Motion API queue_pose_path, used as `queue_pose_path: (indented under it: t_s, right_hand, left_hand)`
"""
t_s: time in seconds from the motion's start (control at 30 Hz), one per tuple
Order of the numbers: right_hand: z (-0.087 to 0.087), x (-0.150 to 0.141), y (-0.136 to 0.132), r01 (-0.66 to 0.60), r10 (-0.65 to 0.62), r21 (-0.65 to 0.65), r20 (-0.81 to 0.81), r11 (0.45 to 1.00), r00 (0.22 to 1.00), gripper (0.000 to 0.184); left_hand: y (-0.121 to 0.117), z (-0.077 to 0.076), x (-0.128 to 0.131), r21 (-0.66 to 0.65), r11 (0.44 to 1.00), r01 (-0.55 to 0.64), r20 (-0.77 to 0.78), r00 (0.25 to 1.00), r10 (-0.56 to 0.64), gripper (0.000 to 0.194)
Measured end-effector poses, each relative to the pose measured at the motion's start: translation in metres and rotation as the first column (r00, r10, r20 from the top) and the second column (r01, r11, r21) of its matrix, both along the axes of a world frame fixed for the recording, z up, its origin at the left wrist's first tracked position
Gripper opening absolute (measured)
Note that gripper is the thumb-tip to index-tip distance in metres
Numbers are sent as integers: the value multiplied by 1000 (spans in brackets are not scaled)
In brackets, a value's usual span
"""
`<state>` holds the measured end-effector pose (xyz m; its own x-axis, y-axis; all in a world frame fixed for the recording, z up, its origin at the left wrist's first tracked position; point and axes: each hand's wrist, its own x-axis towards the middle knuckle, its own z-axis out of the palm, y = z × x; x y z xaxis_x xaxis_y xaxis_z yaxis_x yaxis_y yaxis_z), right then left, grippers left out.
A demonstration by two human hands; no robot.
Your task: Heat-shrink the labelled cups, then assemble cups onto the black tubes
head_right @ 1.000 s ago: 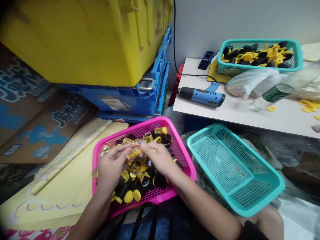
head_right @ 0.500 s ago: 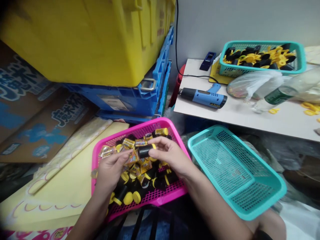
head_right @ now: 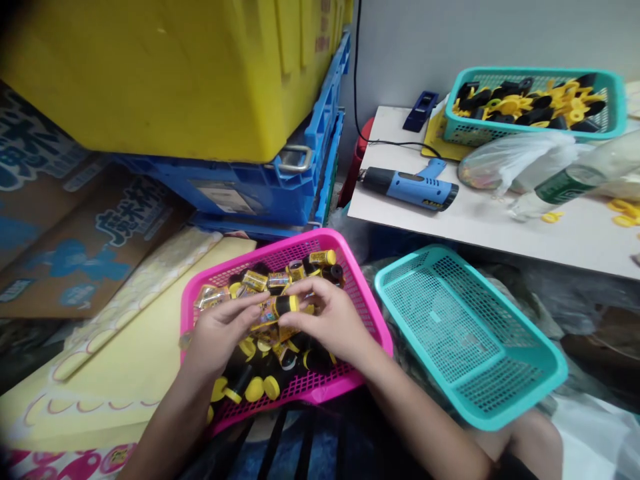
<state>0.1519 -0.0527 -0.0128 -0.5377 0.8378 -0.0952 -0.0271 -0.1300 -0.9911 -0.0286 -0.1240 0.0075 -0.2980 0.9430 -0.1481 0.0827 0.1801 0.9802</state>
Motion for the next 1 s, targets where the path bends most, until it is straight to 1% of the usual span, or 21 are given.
queue_pose_path:
  t_s: [0.07, 0.1, 0.13, 0.17, 0.2, 0.23, 0.27, 0.33, 0.37, 0.4, 0.43, 0.53, 0.6, 0.63, 0.7, 0.77, 0.83, 0.87, 0.93, 1.0]
  right_hand:
    - [-2, -3, -5, 12, -4, 128, -63, 992, 998, 34]
    - [-3, -4, -7, -2, 19, 154, -113, 988, 993, 32]
    - [-3, -5, -9, -21, 45, 145, -165, 989, 985, 30]
    - [-3, -5, -11, -41, 61, 96, -215, 995, 975, 27]
    - [-4, -6, -12, -69, 69, 12, -261, 998, 963, 27]
    - [-3, -6, -14, -116, 82, -96, -300, 989, 951, 29]
    - [-4, -7, -16, -176, 97, -214, -336, 961, 937, 34]
    - [-5, -9, -20, -286, 111, -402, -406, 870, 907, 46]
    - [-6, -11, -22, -328, 114, -455, -436, 828, 893, 52]
    - [-8, -13, -24, -347, 107, -483, -456, 804, 883, 55]
    - [-11, -15, -25, -339, 87, -494, -464, 801, 882, 57]
    - [-17, -18, -28, -259, 26, -475, -443, 841, 896, 55]
    - [-17, -17, -27, -221, 9, -457, -421, 862, 907, 53]
    - [-17, -16, -27, -225, 18, -453, -418, 862, 908, 52]
    - [-15, -13, -28, -302, 80, -448, -450, 841, 889, 51]
    - [-14, -11, -31, -405, 143, -427, -525, 808, 839, 49]
    - [-17, -11, -36, -455, 158, -407, -583, 792, 797, 44]
    - [-19, -11, -39, -451, 151, -404, -589, 796, 794, 42]
    - [-22, -11, -41, -433, 159, -408, -553, 804, 818, 43]
    - [-20, -9, -37, -440, 248, -375, -461, 816, 852, 50]
  left_hand:
    - [-3, 8, 3, -1, 1000, 22, 46, 999, -22, 30]
    - [-5, 12, 5, 9, 1000, 19, 60, 998, -20, 31]
    - [-6, 15, 6, 21, 1000, 14, 70, 997, -15, 30]
    - [-7, 16, 7, 32, 999, 8, 81, 997, -11, 28]
    - [-8, 17, 9, 38, 999, 9, 95, 995, -13, 25]
    - [-9, 16, 10, 41, 999, 20, 115, 993, -25, 24]
    - [-9, 14, 12, 48, 998, 28, 141, 989, -35, 24]
    - [-10, 10, 15, 70, 997, 28, 203, 978, -42, 24]
    - [-10, 7, 17, 82, 996, 22, 233, 972, -41, 23]
    - [-10, 5, 19, 89, 996, 18, 261, 964, -41, 23]
    - [-10, 3, 20, 95, 995, 13, 284, 958, -39, 24]
    - [-12, -1, 22, 93, 996, 0, 325, 945, -31, 25]
    - [-16, -1, 22, 96, 995, -4, 338, 941, -29, 26]
    - [-18, 0, 21, 102, 995, 2, 338, 940, -37, 27]
    - [-24, 4, 20, 122, 992, 30, 307, 949, -66, 31]
    - [-29, 8, 19, 151, 986, 69, 224, 969, -102, 34]
    - [-34, 9, 18, 184, 977, 103, 132, 983, -129, 36]
    - [-36, 9, 19, 196, 974, 112, 103, 986, -134, 36]
    - [-40, 7, 19, 214, 970, 116, 91, 986, -138, 37]
    - [-42, 4, 18, 227, 967, 112, 81, 988, -133, 38]
